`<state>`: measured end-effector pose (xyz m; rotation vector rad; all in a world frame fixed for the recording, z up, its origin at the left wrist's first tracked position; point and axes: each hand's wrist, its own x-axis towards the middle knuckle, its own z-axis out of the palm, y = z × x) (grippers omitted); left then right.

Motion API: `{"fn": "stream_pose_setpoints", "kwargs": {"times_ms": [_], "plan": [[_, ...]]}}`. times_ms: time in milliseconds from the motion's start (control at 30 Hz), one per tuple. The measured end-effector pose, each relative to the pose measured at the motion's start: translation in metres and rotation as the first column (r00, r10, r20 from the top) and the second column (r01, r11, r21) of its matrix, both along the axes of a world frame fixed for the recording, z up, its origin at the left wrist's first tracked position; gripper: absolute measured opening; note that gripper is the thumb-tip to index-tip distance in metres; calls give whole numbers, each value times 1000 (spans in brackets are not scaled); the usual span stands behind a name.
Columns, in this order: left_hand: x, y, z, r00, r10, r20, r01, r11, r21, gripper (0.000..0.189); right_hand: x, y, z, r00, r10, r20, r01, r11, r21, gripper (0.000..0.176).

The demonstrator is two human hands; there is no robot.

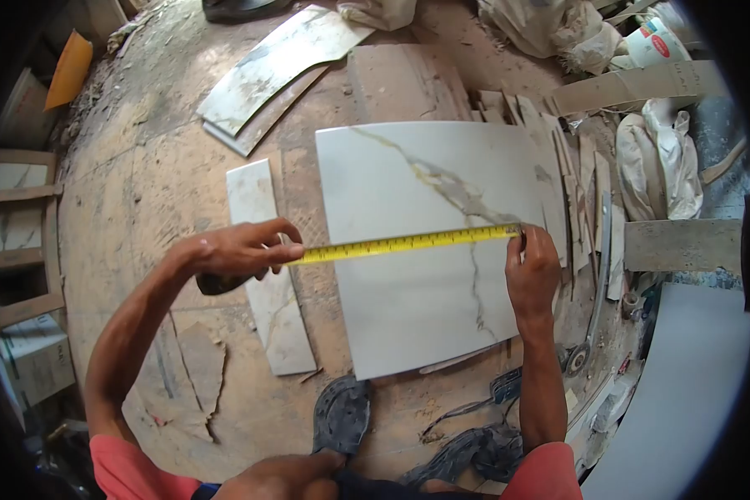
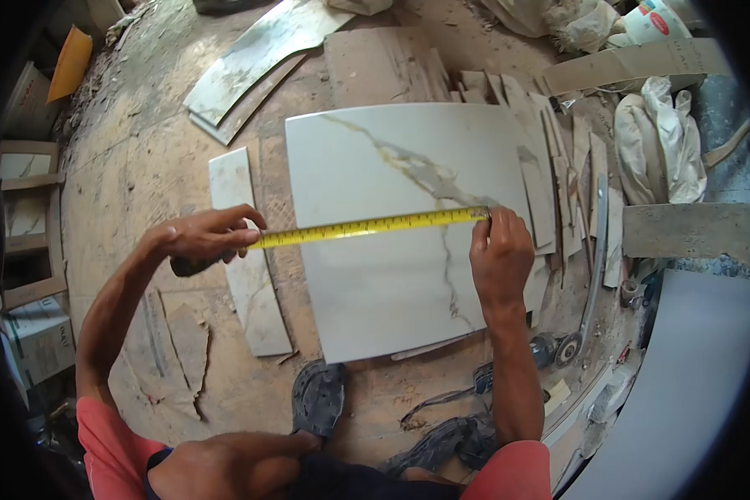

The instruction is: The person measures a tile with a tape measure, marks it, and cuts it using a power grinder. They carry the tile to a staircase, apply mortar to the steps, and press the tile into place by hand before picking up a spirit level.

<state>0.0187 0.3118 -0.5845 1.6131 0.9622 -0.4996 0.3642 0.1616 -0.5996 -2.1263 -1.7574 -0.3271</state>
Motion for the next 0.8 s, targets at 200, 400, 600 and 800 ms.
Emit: {"fn": "stream_pose_setpoints", "kwargs": {"times_ms": [200,400,600,800], "plan": [[-16,-154,-11,986,135,96,-99,945,-312,73,-139,-112,0,911,317,-265,-363,920,-147,17],[-32,-239,-46,781,624,-19,-623,777,-90,61,-224,-186,-28,645,416,-641,-690,677,-256,38],[-58,-226,-112,608,792,59,-558,373,741,54,-152,-210,-25,546,496,-675,-802,543,-249,33],[-31,-169,-142,674,739,18,-360,307,881,85,-35,-230,16,726,435,-533,-683,542,-490,16]]}}
